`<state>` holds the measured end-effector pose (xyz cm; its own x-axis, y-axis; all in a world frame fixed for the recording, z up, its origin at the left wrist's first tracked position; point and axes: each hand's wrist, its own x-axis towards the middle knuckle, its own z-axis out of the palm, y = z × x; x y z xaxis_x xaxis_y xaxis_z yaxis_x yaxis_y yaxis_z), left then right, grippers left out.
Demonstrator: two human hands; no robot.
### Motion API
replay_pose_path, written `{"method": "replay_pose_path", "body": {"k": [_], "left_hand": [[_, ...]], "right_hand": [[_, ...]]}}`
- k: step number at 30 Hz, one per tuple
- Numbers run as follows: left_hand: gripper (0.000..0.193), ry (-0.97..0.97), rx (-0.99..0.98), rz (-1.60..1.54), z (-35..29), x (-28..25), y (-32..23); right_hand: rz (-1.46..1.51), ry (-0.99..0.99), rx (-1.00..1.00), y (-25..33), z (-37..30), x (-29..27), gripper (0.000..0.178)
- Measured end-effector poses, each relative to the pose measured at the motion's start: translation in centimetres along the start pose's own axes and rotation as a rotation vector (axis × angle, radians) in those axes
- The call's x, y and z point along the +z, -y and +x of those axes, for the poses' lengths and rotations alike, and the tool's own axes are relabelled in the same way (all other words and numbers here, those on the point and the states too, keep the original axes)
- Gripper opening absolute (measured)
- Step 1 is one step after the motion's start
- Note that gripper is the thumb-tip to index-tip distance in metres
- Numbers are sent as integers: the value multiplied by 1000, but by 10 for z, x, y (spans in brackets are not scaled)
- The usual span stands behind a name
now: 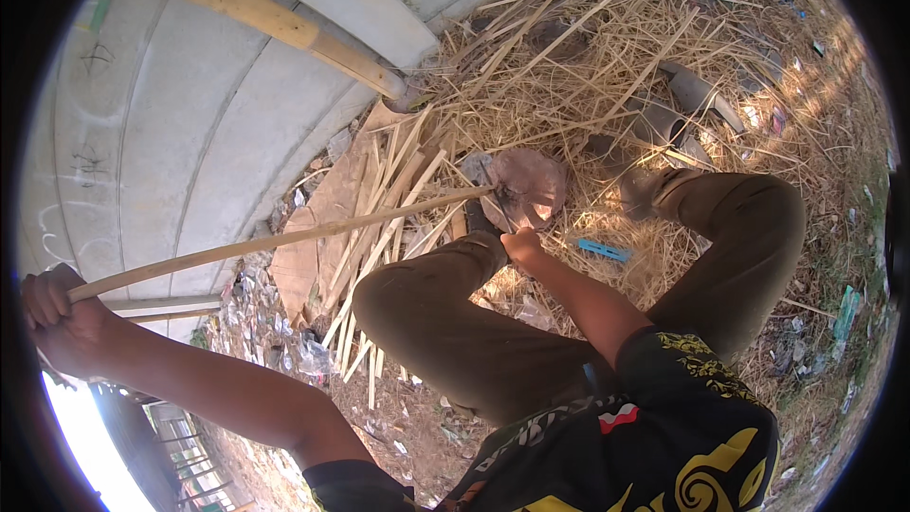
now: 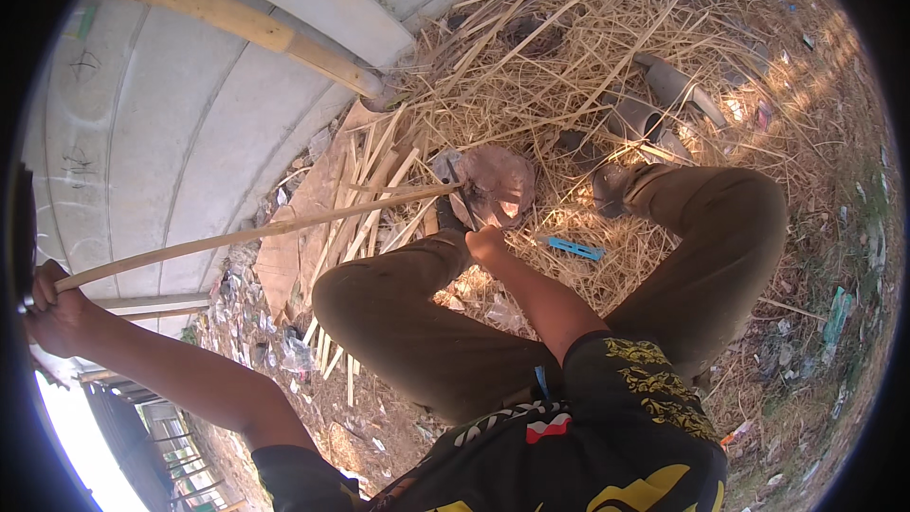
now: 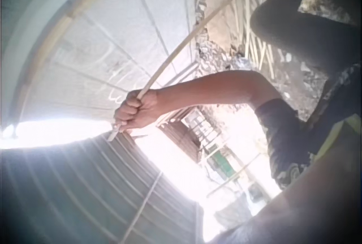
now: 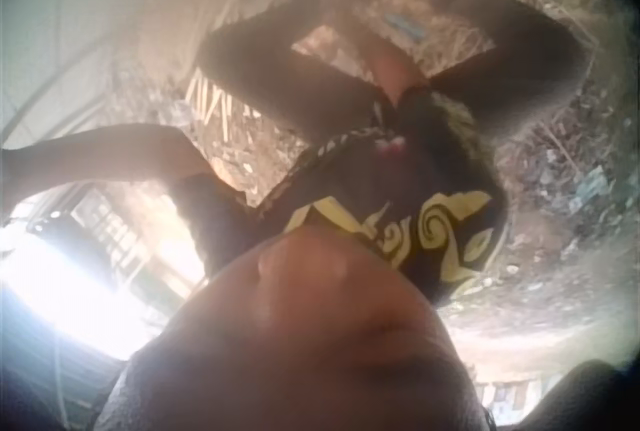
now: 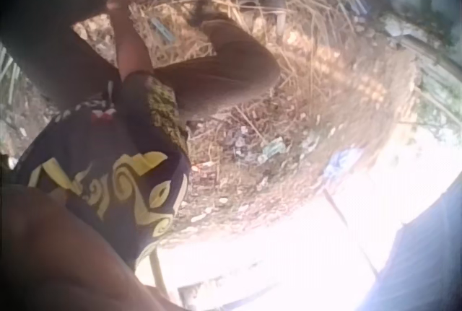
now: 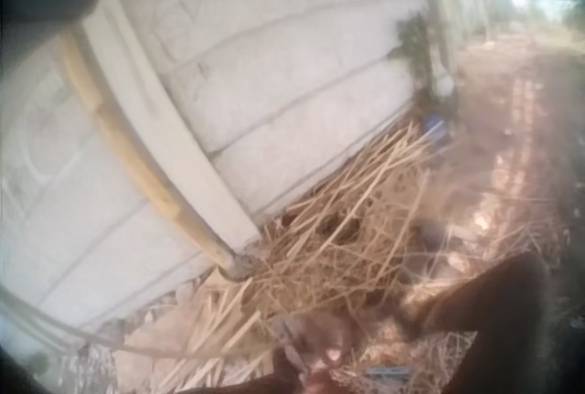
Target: The person sits on the ground and uses a knife to split a long bamboo stick into thin strips. They hold the bamboo with one hand and strike it with the knife to separate the layers, then use a blue tool to further refine the strips.
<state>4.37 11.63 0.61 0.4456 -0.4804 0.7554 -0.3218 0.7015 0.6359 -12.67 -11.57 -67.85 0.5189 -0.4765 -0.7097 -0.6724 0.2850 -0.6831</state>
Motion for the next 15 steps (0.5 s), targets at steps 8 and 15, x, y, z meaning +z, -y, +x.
{"method": "replay_pose_path", "body": {"k": [8,15], "left_hand": [[33,23,-14,-70,-14,0,10],[40,-52,23,55,-10,-25,-7]], "right_hand": [[1147,952,355,70,-38,-24,39],[423,312,-767,182,-147,-51,25]]}}
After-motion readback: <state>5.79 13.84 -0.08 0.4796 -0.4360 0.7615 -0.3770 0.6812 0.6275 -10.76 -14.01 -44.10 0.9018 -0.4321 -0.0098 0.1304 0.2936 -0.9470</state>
